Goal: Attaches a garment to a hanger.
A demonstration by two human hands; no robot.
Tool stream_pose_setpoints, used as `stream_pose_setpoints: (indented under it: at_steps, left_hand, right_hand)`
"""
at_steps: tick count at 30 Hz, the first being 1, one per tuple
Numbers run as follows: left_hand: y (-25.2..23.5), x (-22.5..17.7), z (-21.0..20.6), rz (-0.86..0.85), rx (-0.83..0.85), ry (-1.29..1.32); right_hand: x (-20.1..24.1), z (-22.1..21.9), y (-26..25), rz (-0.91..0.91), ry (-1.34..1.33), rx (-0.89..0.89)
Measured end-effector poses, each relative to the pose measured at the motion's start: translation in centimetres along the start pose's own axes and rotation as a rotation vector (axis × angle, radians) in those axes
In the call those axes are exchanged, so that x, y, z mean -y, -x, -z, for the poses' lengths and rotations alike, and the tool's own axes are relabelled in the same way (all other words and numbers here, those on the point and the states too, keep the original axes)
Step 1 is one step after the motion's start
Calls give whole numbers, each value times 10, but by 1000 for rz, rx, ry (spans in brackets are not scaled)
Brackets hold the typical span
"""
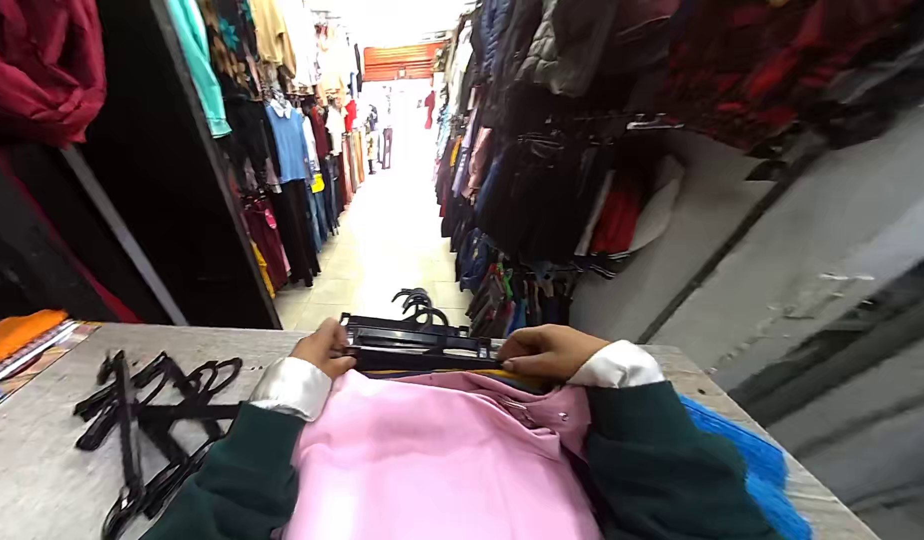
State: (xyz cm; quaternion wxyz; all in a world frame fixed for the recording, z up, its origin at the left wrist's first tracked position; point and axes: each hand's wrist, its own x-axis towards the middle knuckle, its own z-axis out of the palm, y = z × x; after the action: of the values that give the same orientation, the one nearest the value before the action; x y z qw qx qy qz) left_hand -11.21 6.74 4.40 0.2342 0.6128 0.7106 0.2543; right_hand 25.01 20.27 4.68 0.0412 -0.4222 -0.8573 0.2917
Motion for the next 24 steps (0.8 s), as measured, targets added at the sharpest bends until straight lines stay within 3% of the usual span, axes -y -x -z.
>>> stream_pose_setpoints:
  at_steps: [5,13,19,22,24]
  left_hand:
    - [-11,17,0,10,81,5]
    - [-3,13,-8,-35,-122,127]
    - [7,3,-9,-62,-287,194]
    - [9,-4,-7,-41,-379,234]
    - [4,5,-10,-122,-475,238]
  right_hand:
    - [6,-1,0,-54,-77,33]
    - [-4,-6,-5,9,-246,139]
    - [0,-12,-9,59,-199,-52]
    - [3,-14,-10,102,-165,-242]
    - [6,-12,-8,138,-173,-404]
